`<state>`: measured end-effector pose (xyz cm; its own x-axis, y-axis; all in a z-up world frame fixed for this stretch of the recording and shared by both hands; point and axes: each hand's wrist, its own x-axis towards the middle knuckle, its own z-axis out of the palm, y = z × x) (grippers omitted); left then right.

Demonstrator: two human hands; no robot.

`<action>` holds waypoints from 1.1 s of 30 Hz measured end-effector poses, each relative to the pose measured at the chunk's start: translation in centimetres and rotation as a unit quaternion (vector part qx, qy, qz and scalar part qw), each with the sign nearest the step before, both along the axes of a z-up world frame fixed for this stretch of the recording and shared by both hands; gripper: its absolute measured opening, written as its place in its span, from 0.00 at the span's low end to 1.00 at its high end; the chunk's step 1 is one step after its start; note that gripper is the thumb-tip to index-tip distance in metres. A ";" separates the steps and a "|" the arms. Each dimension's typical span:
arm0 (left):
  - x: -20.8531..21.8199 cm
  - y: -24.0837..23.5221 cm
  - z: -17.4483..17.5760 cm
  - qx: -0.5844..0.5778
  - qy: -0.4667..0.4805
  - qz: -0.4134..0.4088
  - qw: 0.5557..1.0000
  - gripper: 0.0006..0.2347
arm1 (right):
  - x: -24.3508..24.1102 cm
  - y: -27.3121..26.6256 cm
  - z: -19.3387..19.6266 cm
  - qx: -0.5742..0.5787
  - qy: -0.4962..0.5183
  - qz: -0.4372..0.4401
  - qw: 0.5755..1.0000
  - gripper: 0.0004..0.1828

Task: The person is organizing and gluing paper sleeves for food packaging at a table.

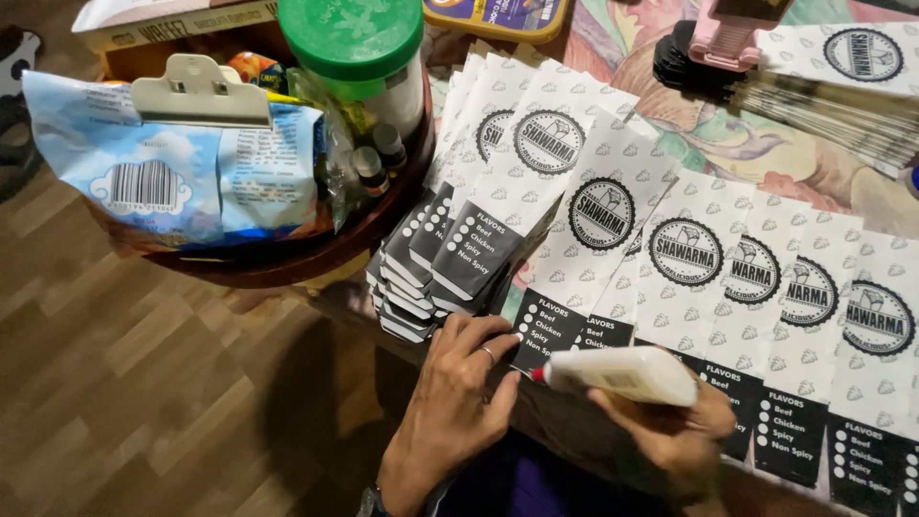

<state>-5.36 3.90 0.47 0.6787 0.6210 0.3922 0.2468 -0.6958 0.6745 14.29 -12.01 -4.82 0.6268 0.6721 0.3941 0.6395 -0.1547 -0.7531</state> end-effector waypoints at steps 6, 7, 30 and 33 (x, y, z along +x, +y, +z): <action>0.9 -0.7 -0.8 0.002 -0.011 0.043 0.999 0.09 | -1.0 -1.7 1.9 0.022 0.207 -0.067 0.976 0.18; 1.0 -0.8 -0.8 -0.004 -0.012 0.053 0.999 0.09 | -1.2 -1.7 1.9 0.039 0.232 -0.082 0.969 0.20; 0.2 -1.5 -1.6 0.080 -0.002 0.033 0.996 0.14 | -0.6 -4.7 1.6 0.021 0.296 -0.224 0.928 0.19; 0.4 -1.1 -2.8 0.153 -0.013 0.014 0.988 0.17 | 1.7 -6.2 2.3 0.136 0.390 -0.165 0.896 0.30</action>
<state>-4.98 2.77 -2.31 0.6498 0.4885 0.5823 0.2536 -0.8615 0.4398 16.02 -18.19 -2.55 0.9295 0.3459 -0.1284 -0.1438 0.0192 -0.9894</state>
